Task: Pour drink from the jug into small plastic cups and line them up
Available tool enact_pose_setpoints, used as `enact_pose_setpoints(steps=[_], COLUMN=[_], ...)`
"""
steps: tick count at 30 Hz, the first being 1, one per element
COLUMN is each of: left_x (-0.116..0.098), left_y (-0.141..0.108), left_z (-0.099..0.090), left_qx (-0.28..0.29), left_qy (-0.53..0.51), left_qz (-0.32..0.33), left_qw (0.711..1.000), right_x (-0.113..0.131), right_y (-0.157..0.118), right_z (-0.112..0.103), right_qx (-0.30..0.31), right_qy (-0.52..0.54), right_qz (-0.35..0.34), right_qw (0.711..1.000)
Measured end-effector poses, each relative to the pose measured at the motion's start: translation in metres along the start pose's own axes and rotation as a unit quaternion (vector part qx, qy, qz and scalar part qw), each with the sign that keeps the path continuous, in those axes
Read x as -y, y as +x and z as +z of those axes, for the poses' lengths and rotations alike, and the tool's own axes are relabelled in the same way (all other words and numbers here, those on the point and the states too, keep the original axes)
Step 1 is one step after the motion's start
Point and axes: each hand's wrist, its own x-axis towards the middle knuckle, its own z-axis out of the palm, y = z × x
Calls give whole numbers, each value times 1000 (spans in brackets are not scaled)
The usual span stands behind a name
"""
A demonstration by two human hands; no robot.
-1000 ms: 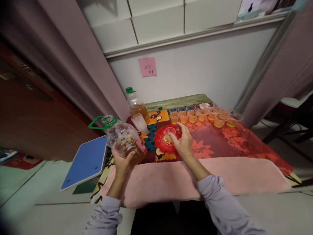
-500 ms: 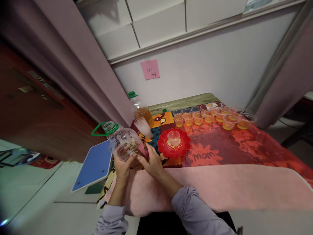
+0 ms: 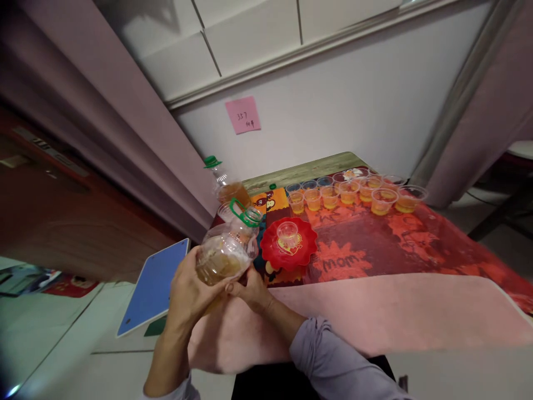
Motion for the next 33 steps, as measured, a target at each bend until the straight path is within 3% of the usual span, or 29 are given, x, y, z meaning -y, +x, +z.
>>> enact_pose_setpoints(steps=[7, 16, 26, 33], left_x=[-6, -35, -47, -55], left_y=[3, 12, 20, 23], left_z=[1, -8, -5, -7], left_qx=[53, 94, 106, 141], left_qy=[50, 125, 143, 221], left_qz=[17, 28, 31, 25], left_qw=[997, 987, 984, 965], right_x=[-2, 1, -5, -3], right_y=[-6, -11, -9, -10], right_z=[8, 17, 11, 13], right_qx=[7, 27, 23, 34], right_qy=[84, 177, 195, 206], right_qz=[43, 66, 64, 55], right_qw=[996, 982, 979, 976])
